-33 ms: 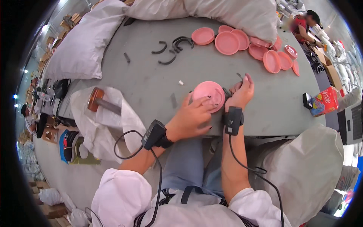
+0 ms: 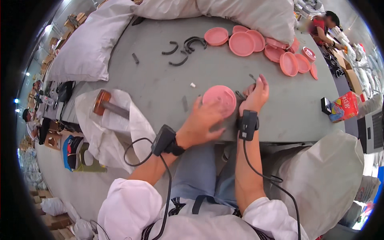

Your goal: Assembling rubber seals into the grooves of pink plastic lids.

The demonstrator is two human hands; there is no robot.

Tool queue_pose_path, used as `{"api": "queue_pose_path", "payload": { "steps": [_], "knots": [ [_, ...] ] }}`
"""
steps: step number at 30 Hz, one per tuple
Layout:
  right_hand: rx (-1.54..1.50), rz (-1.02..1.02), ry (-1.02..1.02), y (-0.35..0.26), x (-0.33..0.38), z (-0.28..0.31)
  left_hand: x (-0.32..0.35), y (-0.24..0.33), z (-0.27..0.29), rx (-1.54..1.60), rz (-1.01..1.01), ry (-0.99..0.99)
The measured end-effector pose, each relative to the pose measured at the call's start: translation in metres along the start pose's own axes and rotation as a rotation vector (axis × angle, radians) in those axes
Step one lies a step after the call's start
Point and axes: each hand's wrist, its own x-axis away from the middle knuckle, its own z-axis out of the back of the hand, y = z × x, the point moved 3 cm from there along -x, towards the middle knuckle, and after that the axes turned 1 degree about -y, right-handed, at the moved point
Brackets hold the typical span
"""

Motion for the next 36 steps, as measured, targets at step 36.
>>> {"api": "queue_pose_path", "payload": {
  "steps": [36],
  "knots": [
    [1.41, 0.183, -0.904, -0.069, 0.097, 0.01, 0.018, -0.033, -0.02, 0.205, 0.676, 0.422]
  ]
}}
